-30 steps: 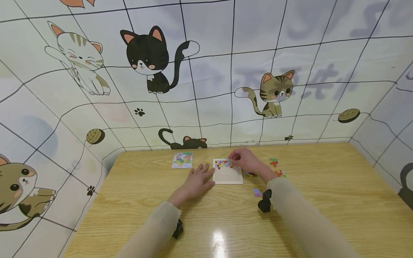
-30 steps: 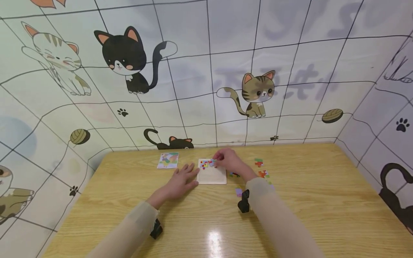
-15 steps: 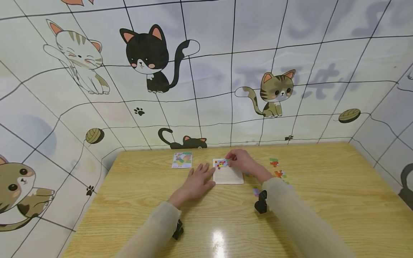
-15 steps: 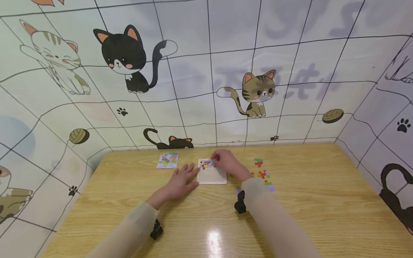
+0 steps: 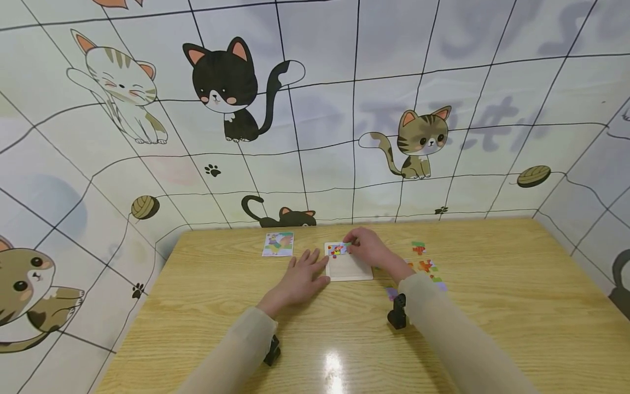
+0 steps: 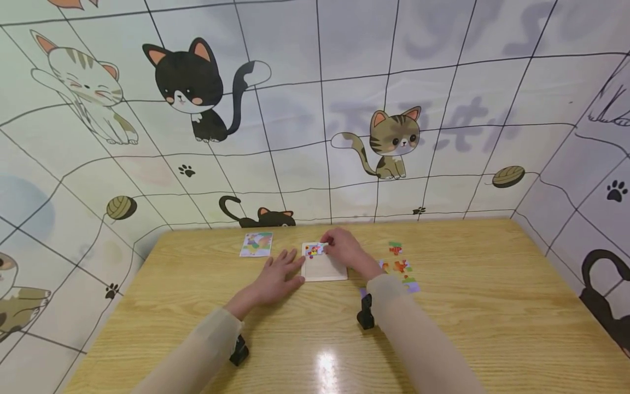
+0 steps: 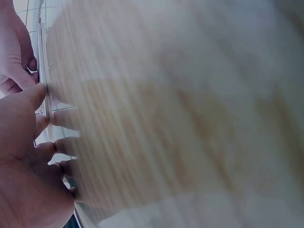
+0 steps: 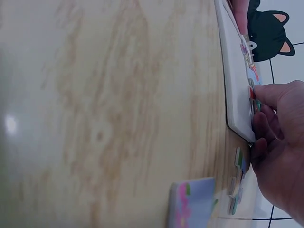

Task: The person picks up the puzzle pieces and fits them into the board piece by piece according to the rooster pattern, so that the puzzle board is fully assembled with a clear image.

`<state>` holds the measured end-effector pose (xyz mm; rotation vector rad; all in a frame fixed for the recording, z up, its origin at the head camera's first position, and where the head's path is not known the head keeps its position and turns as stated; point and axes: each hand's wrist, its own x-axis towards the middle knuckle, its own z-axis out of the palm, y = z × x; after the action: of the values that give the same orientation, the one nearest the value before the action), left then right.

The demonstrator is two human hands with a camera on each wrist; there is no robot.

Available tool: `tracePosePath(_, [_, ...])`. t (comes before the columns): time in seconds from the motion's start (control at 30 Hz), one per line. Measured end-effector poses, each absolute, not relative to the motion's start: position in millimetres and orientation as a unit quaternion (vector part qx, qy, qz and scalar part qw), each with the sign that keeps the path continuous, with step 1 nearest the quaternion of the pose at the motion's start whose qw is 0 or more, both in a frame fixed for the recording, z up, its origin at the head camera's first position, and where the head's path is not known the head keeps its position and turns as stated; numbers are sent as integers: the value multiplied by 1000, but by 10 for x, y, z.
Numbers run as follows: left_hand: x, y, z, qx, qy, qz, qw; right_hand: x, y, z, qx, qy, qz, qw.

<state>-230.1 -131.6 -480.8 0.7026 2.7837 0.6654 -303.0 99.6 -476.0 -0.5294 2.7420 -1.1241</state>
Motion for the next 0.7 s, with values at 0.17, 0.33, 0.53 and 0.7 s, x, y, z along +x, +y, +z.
tracePosePath(0.17, [-2312,-1316,-4819,237,941,222,95,-3008,999,-4770,-182,909,-372,55])
tracePosePath(0.33, [-2322,-1314,-4842,237,941,226,90,-3007,1001,-4807,-178,912,-367,49])
tracePosePath(0.53, [-2315,-1315,-4843,241,938,232,88,-3000,1005,-4851,-177,912,-367,41])
tracePosePath(0.7, [-2337,-1321,-4883,238,940,227,87,-2997,995,-4864,-177,913,-367,38])
